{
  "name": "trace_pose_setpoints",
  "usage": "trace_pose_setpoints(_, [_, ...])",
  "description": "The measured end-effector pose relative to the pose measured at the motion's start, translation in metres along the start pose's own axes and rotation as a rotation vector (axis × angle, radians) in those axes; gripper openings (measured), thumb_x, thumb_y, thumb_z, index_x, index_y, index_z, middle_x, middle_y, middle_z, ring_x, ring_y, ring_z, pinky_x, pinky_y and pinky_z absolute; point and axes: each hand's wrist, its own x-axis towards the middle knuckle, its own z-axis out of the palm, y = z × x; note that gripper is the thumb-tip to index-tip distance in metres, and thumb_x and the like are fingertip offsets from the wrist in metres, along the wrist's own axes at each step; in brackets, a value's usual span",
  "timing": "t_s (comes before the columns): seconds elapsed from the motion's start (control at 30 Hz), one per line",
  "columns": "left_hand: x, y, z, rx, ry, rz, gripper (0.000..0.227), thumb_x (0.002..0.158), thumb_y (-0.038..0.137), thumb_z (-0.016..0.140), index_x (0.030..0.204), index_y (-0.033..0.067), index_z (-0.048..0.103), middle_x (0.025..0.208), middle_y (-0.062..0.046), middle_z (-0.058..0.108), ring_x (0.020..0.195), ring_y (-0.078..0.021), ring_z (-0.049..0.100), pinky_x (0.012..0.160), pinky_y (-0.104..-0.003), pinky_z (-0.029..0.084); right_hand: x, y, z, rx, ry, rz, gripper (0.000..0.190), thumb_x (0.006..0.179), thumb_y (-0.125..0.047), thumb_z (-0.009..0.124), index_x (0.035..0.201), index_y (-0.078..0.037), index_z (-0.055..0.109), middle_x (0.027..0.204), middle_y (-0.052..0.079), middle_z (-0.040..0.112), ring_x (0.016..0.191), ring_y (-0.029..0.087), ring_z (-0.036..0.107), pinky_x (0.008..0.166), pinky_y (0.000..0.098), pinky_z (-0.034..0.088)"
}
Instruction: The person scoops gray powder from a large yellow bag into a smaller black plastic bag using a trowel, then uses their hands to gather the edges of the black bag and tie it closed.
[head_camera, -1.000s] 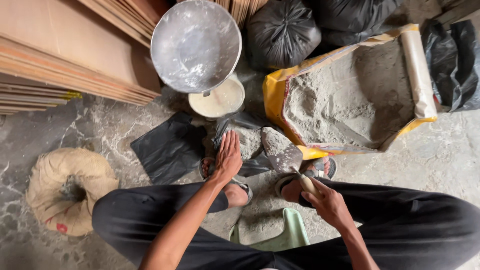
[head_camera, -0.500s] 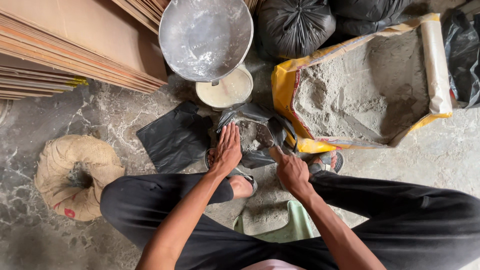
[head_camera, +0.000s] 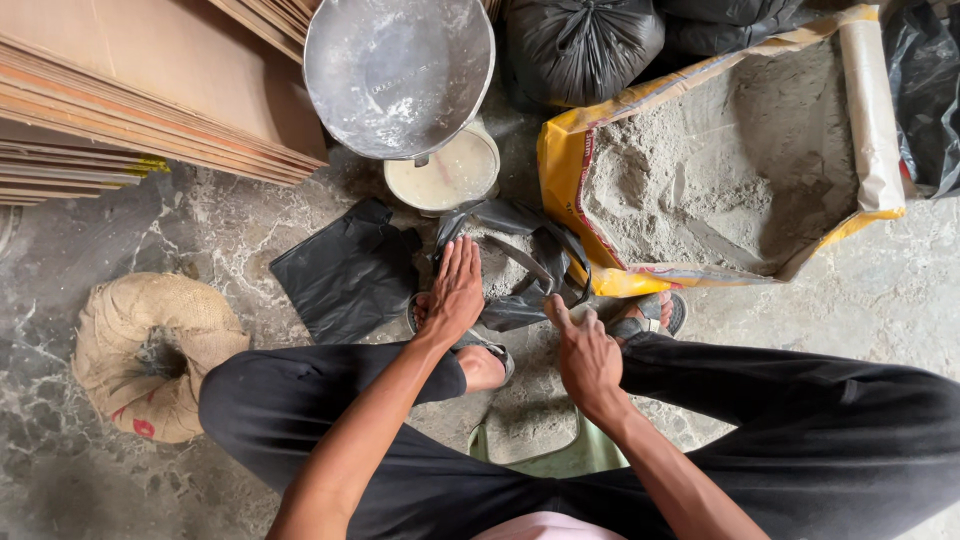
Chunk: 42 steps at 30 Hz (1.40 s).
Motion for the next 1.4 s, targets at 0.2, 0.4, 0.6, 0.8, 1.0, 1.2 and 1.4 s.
trace_pose_setpoints(0.2, [0.013,-0.002,-0.011,0.019,0.017,0.066,0.055,0.071,0.006,0.048,0.123,-0.0089,0.046,0.13,-0.025,0.045,0.127,-0.0333,0.037,0.112,-0.041,0.016,-0.032,0.042,-0.022,0.559,-0.126,0.189,0.06,0.077,-0.034,0.051,0.134,-0.044,0.037,0.11,0.014,0.059,0.108,0.034,0.056,0.084,0.0465,0.048])
trace_pose_setpoints(0.4, [0.061,0.006,-0.018,-0.04,0.034,0.195,0.053,0.077,0.005,0.049,0.13,-0.0046,0.043,0.131,-0.024,0.045,0.126,-0.0342,0.037,0.112,-0.042,0.017,-0.06,0.091,-0.048,0.934,-0.121,0.466,0.051,0.074,-0.048,0.063,0.121,-0.027,0.059,0.067,0.01,0.069,0.06,0.02,0.066,0.065,0.0366,0.051])
trace_pose_setpoints(0.6, [0.126,0.049,-0.007,-0.021,0.009,0.278,0.058,0.076,0.011,0.053,0.131,-0.0023,0.041,0.136,-0.021,0.04,0.129,-0.032,0.035,0.113,-0.042,0.014,-0.021,0.132,-0.014,1.295,-0.168,0.494,0.031,0.074,-0.02,0.065,0.094,-0.002,0.051,0.061,0.02,0.065,0.056,0.025,0.063,0.061,0.0341,0.051])
trace_pose_setpoints(0.8, [0.187,0.084,0.029,-0.048,-0.083,0.35,0.051,0.081,0.012,0.049,0.13,-0.0007,0.043,0.137,-0.019,0.04,0.131,-0.0309,0.032,0.113,-0.043,0.011,0.064,0.16,0.023,0.84,0.101,0.532,0.043,0.084,-0.035,0.052,0.111,-0.002,0.045,0.09,0.034,0.059,0.091,0.048,0.058,0.078,0.0543,0.042])
trace_pose_setpoints(1.0, [0.213,0.089,0.057,0.079,-0.311,0.258,0.052,0.084,0.016,0.041,0.133,-0.0026,0.04,0.142,-0.019,0.035,0.137,-0.0291,0.022,0.113,-0.045,-0.002,0.143,0.186,0.04,0.855,0.24,0.428,0.033,0.088,-0.015,0.049,0.117,0.0,0.042,0.087,0.032,0.057,0.079,0.047,0.061,0.074,0.0494,0.05])
trace_pose_setpoints(1.2, [0.212,0.089,0.049,0.211,-0.292,0.22,0.056,0.087,0.028,0.039,0.133,-0.0043,0.037,0.143,-0.02,0.031,0.137,-0.0312,0.017,0.114,-0.047,-0.005,0.203,0.176,0.042,0.81,0.209,0.303,0.032,0.085,-0.021,0.05,0.113,-0.014,0.035,0.087,0.033,0.058,0.085,0.053,0.058,0.069,0.0564,0.045])
trace_pose_setpoints(1.4, [0.205,0.087,0.047,0.133,-0.24,0.212,0.054,0.087,0.023,0.04,0.13,-0.0079,0.039,0.142,-0.022,0.032,0.136,-0.0322,0.02,0.114,-0.047,-0.001,0.189,0.147,0.049,0.93,0.142,0.36,0.033,0.084,-0.025,0.05,0.11,-0.011,0.035,0.084,0.036,0.056,0.08,0.051,0.059,0.065,0.0586,0.044])
